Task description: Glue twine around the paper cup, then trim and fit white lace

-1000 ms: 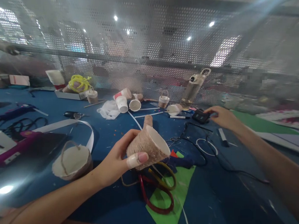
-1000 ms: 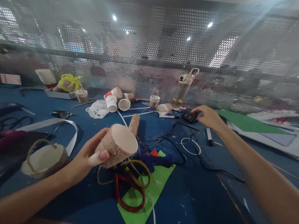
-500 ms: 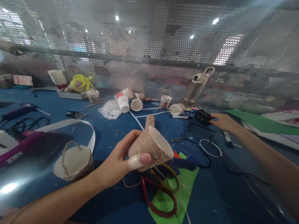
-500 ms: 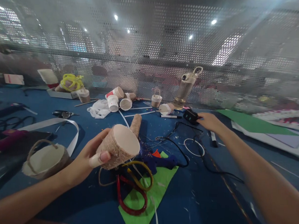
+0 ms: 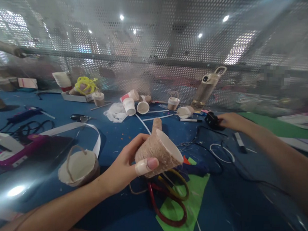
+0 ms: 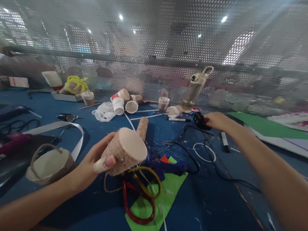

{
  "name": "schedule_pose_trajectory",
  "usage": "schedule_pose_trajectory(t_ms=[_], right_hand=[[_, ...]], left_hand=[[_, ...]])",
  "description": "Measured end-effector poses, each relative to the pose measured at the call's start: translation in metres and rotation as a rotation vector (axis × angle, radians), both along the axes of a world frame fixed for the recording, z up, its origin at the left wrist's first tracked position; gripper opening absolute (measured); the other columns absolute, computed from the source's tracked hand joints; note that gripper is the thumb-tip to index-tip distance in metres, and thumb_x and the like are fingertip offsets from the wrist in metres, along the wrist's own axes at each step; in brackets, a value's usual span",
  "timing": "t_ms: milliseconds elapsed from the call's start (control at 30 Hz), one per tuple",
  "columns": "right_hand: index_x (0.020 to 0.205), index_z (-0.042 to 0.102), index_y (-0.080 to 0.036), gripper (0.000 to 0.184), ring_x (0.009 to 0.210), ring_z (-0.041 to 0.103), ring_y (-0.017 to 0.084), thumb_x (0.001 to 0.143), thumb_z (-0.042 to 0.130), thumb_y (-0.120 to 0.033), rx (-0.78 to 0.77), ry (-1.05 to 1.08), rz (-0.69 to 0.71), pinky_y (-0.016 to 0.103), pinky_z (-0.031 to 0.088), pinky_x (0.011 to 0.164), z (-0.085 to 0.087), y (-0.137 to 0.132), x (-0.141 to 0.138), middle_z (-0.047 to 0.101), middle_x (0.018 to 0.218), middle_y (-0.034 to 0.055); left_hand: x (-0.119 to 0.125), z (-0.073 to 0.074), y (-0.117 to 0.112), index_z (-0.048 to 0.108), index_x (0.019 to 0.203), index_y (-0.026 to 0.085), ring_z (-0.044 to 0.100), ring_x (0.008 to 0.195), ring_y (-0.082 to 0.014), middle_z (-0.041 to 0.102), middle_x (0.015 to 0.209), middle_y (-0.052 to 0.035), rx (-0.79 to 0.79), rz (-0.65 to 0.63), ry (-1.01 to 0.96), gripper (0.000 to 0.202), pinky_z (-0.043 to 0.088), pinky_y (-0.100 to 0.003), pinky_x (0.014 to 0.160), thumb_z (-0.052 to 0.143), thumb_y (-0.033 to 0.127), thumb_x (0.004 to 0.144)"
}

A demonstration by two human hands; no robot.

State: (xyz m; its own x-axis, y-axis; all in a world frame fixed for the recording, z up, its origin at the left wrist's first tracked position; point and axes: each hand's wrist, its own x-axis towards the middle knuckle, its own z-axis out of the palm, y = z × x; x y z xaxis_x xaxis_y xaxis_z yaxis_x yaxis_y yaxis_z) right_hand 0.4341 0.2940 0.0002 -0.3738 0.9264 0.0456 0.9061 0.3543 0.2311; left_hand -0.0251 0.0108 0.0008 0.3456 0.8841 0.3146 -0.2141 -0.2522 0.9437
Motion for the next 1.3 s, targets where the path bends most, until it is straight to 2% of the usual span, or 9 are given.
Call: schedule_pose_trajectory(t_ms=[167, 367, 533, 733, 1100, 1200, 1300], right_hand=[[0.123, 0.062, -0.018, 0.031, 0.105, 0.066, 0.022, 0.098, 0.062, -0.035, -0.116, -0.047, -0.038, 0.043, 0.057, 0.089, -0.001, 0.000, 0.007, 0.064, 0.125, 0.0089], [0.124, 0.062, -0.019, 0.030, 0.106, 0.065, 0.022, 0.098, 0.061, -0.035, -0.110, -0.040, -0.072, 0.043, 0.057, 0.090, -0.002, -0.008, 0.010, 0.064, 0.127, 0.0093], [0.125, 0.062, -0.018, 0.032, 0.106, 0.066, 0.023, 0.098, 0.062, -0.035, -0.074, 0.005, -0.091, 0.044, 0.057, 0.089, -0.002, -0.018, 0.003, 0.064, 0.126, 0.0091], [0.124, 0.062, -0.019, 0.031, 0.107, 0.065, 0.023, 0.098, 0.061, -0.035, 0.029, 0.093, -0.147, 0.044, 0.057, 0.090, -0.002, -0.035, 0.004, 0.064, 0.127, 0.0090], [0.123, 0.062, -0.018, 0.030, 0.107, 0.065, 0.022, 0.098, 0.061, -0.034, 0.030, 0.203, -0.168, 0.044, 0.057, 0.091, -0.008, -0.048, 0.002, 0.064, 0.127, 0.0093], [0.121, 0.063, -0.019, 0.028, 0.104, 0.066, 0.021, 0.099, 0.060, -0.035, 0.047, 0.271, -0.208, 0.042, 0.057, 0.090, -0.002, -0.062, 0.004, 0.066, 0.123, 0.0085], [0.120, 0.067, -0.021, 0.028, 0.094, 0.072, 0.022, 0.096, 0.061, -0.035, 0.008, 0.340, -0.210, 0.039, 0.058, 0.085, 0.000, -0.091, 0.008, 0.074, 0.109, 0.0055]], left_hand=[[0.001, 0.002, 0.000, 0.063, 0.111, 0.026, 0.052, 0.090, -0.0151, 0.057, 0.099, -0.0006, -0.029, -0.013, -0.024, 0.039, 0.045, -0.023, 0.077, 0.075, 0.051, 0.083], [0.000, -0.003, 0.003, 0.064, 0.114, 0.025, 0.054, 0.091, -0.0177, 0.060, 0.101, -0.0029, -0.031, 0.018, -0.011, 0.039, 0.047, -0.026, 0.077, 0.073, 0.050, 0.085], [-0.001, -0.007, 0.005, 0.064, 0.116, 0.023, 0.055, 0.092, -0.0211, 0.061, 0.102, -0.0060, -0.007, 0.057, 0.026, 0.044, 0.048, -0.030, 0.078, 0.069, 0.054, 0.086], [0.000, -0.003, 0.003, 0.064, 0.113, 0.023, 0.055, 0.091, -0.0193, 0.060, 0.101, -0.0041, -0.030, 0.052, 0.000, 0.043, 0.048, -0.028, 0.077, 0.072, 0.053, 0.084], [-0.002, -0.006, 0.004, 0.064, 0.115, 0.023, 0.054, 0.091, -0.0202, 0.060, 0.101, -0.0052, -0.007, 0.061, 0.021, 0.042, 0.047, -0.028, 0.077, 0.068, 0.054, 0.087], [-0.003, -0.007, 0.004, 0.063, 0.117, 0.023, 0.054, 0.092, -0.0202, 0.060, 0.101, -0.0052, -0.004, 0.067, 0.021, 0.042, 0.047, -0.028, 0.077, 0.067, 0.053, 0.088], [-0.003, -0.007, 0.004, 0.064, 0.117, 0.023, 0.054, 0.092, -0.0207, 0.060, 0.102, -0.0058, -0.013, 0.075, 0.031, 0.044, 0.047, -0.029, 0.077, 0.067, 0.054, 0.087]])
